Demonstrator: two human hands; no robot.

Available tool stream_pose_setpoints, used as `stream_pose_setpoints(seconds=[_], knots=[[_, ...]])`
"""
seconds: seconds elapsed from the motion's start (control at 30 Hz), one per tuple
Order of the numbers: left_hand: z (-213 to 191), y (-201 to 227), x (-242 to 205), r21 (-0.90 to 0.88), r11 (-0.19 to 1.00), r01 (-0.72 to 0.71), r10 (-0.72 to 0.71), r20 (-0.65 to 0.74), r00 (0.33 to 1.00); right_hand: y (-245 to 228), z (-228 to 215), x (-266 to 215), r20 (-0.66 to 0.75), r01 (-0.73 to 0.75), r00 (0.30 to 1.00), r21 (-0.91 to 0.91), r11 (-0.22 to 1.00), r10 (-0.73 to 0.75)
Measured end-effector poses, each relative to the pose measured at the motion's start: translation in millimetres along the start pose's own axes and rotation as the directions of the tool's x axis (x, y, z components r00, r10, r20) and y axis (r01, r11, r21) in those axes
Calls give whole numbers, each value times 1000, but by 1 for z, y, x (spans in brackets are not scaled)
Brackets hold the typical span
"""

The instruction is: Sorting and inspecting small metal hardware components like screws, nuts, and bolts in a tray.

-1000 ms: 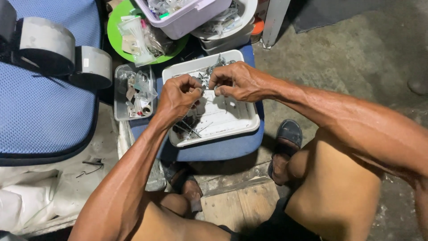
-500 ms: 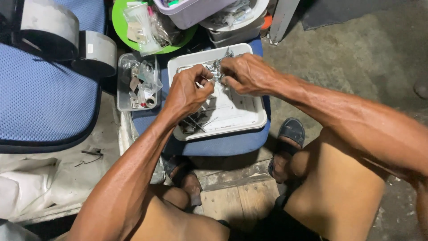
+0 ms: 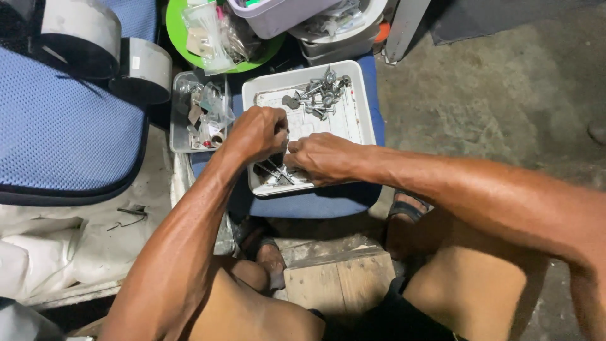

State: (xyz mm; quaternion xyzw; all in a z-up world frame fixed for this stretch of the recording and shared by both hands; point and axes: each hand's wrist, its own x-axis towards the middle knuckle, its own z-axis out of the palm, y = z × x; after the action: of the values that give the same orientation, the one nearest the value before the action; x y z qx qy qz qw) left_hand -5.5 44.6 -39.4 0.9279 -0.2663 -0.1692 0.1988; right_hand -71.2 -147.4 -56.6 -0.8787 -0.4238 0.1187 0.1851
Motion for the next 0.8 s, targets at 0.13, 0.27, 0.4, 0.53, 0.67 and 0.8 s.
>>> stream_pose_setpoints(seconds=[0.13,0.27,0.4,0.53,0.67,0.8], knots=[[15,-31,28,111,993,-35,51,-149,988,13,4,4,73,-23,997,31,999,21],[15,-29,48,104,989,-101,122,-221,967,20,-13,-5,119,-43,992,92,995,32],[18,-15,62,156,983,-96,133,-253,958,12,-54,-15,119,-196,976,115,974,182],[33,-29,97,133,990,-40,74,-260,963,-1,-87,-31,-100,-248,956,227,942,276],[28,-30,99,123,992,-10,35,-209,977,18,-93,-40,-236,-182,940,269,946,248],[28,-36,92,35,999,-10,17,-201,980,30,-91,-49,-341,-152,905,302,941,255]])
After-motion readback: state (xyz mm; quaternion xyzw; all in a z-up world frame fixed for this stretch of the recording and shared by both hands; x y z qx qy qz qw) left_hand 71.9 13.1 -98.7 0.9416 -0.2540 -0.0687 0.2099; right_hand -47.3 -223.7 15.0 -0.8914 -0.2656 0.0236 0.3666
